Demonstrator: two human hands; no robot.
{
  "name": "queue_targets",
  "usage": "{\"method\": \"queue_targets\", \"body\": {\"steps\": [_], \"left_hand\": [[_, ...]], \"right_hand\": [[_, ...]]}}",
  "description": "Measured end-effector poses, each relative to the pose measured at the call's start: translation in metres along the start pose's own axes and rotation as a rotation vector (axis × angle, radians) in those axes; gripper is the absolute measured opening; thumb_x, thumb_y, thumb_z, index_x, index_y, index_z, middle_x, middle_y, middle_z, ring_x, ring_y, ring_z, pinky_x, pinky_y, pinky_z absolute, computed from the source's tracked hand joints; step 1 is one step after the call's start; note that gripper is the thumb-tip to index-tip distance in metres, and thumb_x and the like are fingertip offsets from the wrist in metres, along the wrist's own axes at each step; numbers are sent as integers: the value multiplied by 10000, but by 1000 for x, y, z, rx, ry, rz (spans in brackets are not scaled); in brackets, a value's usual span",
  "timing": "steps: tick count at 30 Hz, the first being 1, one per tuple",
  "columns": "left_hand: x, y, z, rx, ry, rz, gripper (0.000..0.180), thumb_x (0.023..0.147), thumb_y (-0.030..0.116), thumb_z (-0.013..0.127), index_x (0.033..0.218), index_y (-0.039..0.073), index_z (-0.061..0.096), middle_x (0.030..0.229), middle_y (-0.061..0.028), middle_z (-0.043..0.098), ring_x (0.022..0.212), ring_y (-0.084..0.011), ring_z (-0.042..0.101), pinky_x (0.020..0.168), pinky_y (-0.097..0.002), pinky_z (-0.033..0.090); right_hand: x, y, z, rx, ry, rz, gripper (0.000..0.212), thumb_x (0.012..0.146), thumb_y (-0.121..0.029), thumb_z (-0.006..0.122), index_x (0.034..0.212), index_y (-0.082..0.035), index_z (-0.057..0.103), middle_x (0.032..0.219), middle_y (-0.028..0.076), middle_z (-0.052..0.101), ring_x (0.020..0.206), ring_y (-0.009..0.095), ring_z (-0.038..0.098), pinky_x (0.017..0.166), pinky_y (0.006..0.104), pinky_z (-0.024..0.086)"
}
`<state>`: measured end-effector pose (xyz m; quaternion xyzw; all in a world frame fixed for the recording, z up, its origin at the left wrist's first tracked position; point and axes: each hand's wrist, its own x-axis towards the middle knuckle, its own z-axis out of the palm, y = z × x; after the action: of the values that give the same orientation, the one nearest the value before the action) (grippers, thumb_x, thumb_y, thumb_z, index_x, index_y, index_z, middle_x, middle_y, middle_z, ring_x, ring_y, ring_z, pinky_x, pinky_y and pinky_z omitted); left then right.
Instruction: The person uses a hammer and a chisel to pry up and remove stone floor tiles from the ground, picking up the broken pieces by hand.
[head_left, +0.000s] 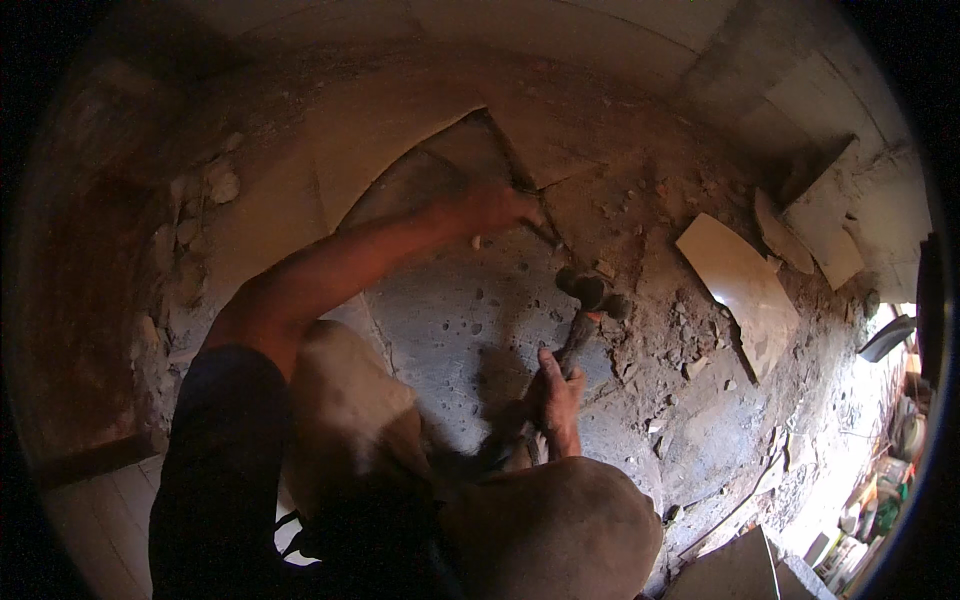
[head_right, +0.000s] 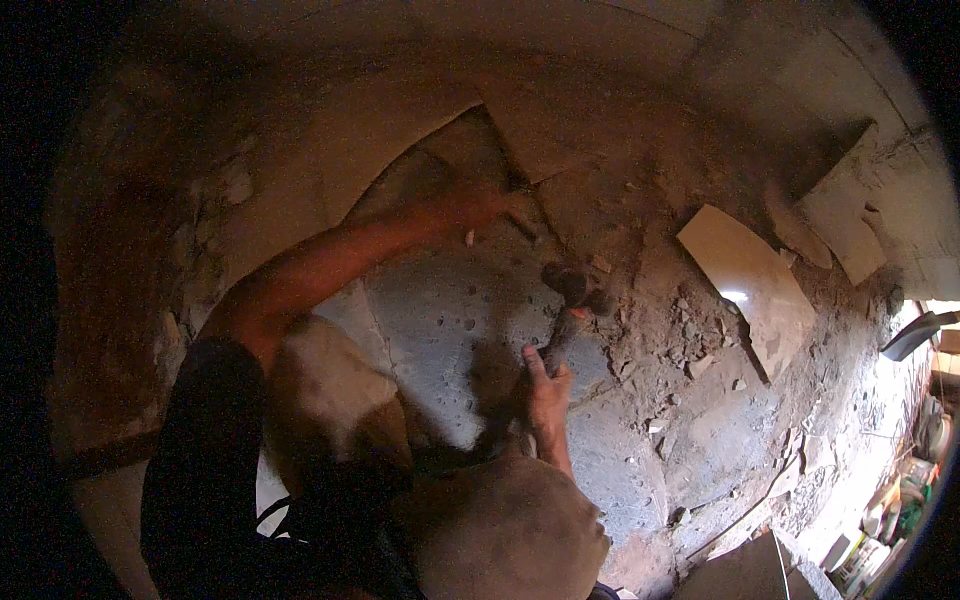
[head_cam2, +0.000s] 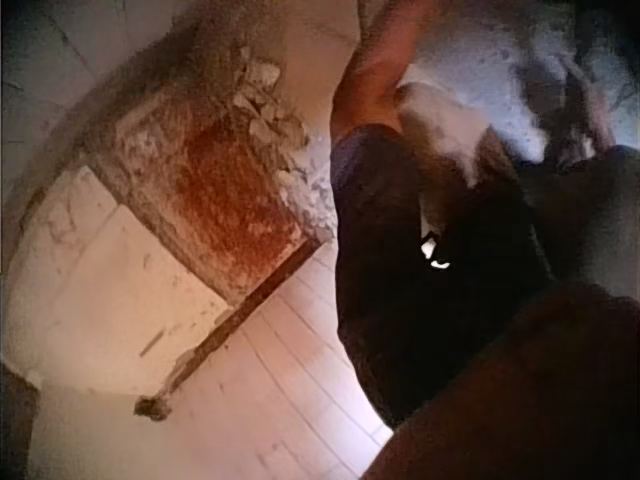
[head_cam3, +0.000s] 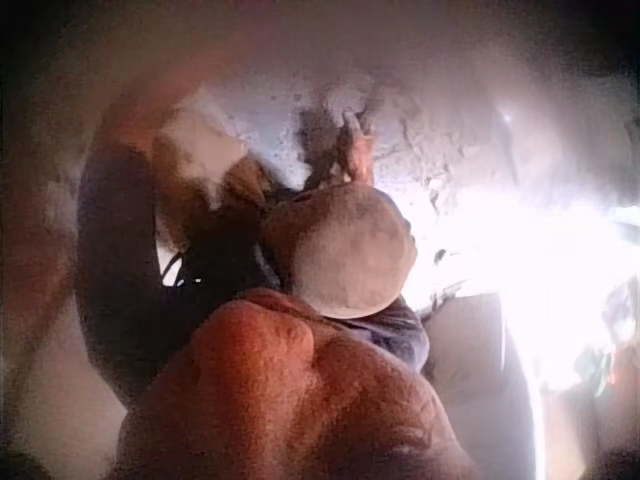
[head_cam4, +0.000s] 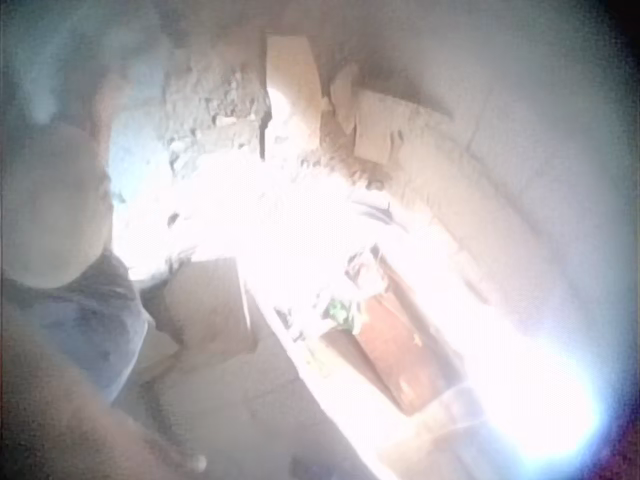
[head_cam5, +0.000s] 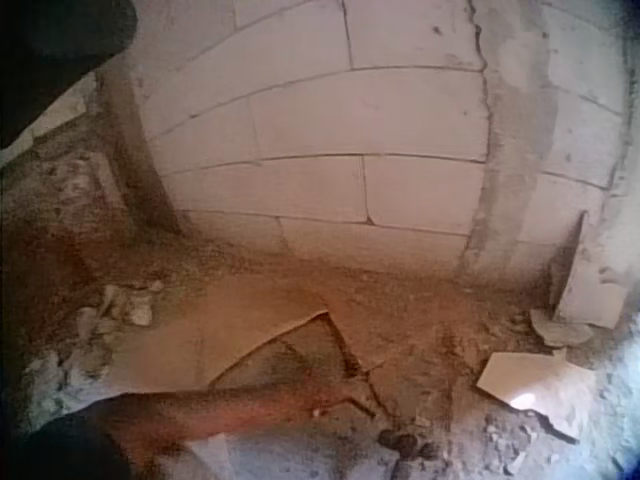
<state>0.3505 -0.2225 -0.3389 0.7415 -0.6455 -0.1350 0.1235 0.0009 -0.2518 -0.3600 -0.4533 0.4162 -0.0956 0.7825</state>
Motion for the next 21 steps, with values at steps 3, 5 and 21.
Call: {"method": "queue_targets", "body": {"steps": [3, 5, 21], "left_hand": [[6, 22, -65, -186, 160, -185, 276, 937, 250, 578, 1152, 88, 639, 852, -178, 673, 797, -329, 671, 719, -466, 524], [-2, 15, -107, -235, 303, -270, 322, 963, 318, 560, 1184, 97, 641, 856, -161, 666, 784, -289, 652, 722, -444, 515], [-31, -92, -179, -95, 746, -441, 431, 997, 469, 566, 1033, 58, 692, 565, -30, 476, 548, -162, 490, 601, -397, 471]], "right_hand": [[2, -25, -35, -593, 182, -156, 227, 921, -213, 693, 813, -56, 567, 593, 25, 502, 520, 132, 484, 481, 319, 387], [13, -31, -66, -864, 147, -329, 226, 872, -219, 724, 919, -38, 597, 684, 118, 603, 628, 277, 600, 578, 396, 458], [164, -38, 243, -439, -767, -24, 735, 946, -496, 623, 1439, 17, 441, 1437, 231, 489, 1295, 355, 501, 1070, 427, 414]]}}
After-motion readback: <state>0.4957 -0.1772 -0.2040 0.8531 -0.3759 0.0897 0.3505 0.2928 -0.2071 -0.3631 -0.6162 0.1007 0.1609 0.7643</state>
